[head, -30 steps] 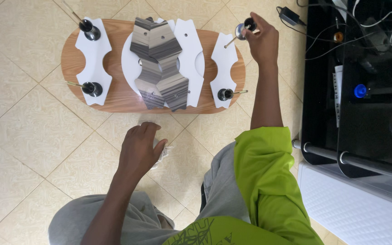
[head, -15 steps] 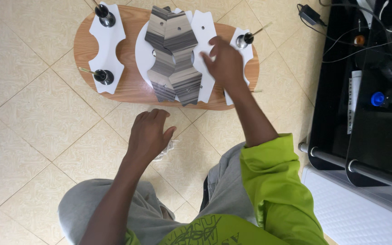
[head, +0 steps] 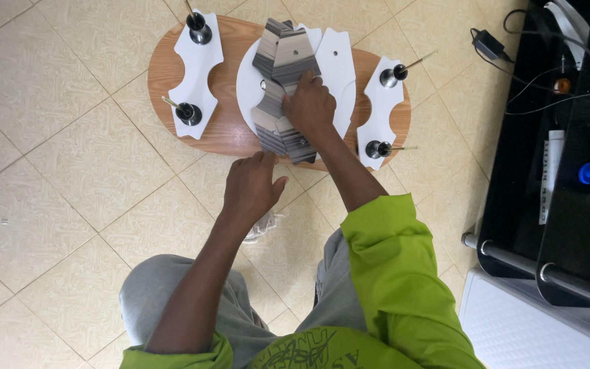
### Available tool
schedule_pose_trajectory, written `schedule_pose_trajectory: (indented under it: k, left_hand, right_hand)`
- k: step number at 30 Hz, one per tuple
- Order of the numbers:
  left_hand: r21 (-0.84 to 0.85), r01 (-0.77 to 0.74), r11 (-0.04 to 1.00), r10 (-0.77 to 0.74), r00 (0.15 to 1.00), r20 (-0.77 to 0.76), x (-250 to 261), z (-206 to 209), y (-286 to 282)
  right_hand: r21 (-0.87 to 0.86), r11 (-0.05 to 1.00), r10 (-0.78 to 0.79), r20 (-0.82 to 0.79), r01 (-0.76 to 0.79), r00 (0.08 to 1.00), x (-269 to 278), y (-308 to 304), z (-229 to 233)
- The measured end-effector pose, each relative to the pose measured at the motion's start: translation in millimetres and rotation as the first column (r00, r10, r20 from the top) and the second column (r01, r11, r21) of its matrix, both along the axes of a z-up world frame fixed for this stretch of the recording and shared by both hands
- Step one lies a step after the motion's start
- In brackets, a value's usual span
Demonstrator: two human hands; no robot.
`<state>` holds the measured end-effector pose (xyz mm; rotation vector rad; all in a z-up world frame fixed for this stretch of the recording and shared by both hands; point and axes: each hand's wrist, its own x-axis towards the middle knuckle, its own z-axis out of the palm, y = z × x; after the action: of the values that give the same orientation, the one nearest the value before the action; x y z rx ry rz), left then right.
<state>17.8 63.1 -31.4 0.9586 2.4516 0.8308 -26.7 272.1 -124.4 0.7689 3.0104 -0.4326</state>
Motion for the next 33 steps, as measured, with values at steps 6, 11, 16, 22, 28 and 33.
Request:
schedule_pose_trajectory:
  k: [6, 11, 16, 22, 28, 33]
  left_hand:
    - [0.044, 0.012, 0.999, -0.011, 1.000, -0.018, 5, 5, -13]
    - [0.068, 0.015, 0.998, -0.013, 0.999, -0.030, -3, 17, -37]
    - [0.037, 0.002, 0.999, -0.002, 1.000, -0.003, -9, 22, -51]
    - [0.038, 0.022, 0.999, -0.022, 1.000, 0.010, -10, 19, -41]
    - [0.086, 0.054, 0.995, -0.054, 0.999, 0.003, -1, 16, -34]
    - [0.069, 0.048, 0.996, -0.049, 0.999, 0.011, 1, 18, -37]
  right_hand:
    - [-0.068, 0.996, -0.062, -0.122, 0.054, 0.991, -1, 43, 32]
    - [0.094, 0.962, -0.199, -0.403, 0.256, 0.893, 48, 148, 83]
    - [-0.007, 0.901, -0.419, -0.271, 0.434, 0.867, 112, 182, 102]
    - [-0.087, 0.893, -0.449, -0.227, 0.441, 0.864, 133, 183, 108]
    - [-0.117, 0.894, -0.441, -0.063, 0.433, 0.895, 142, 185, 120]
    - [-0.144, 0.902, -0.417, -0.038, 0.408, 0.908, 140, 185, 122]
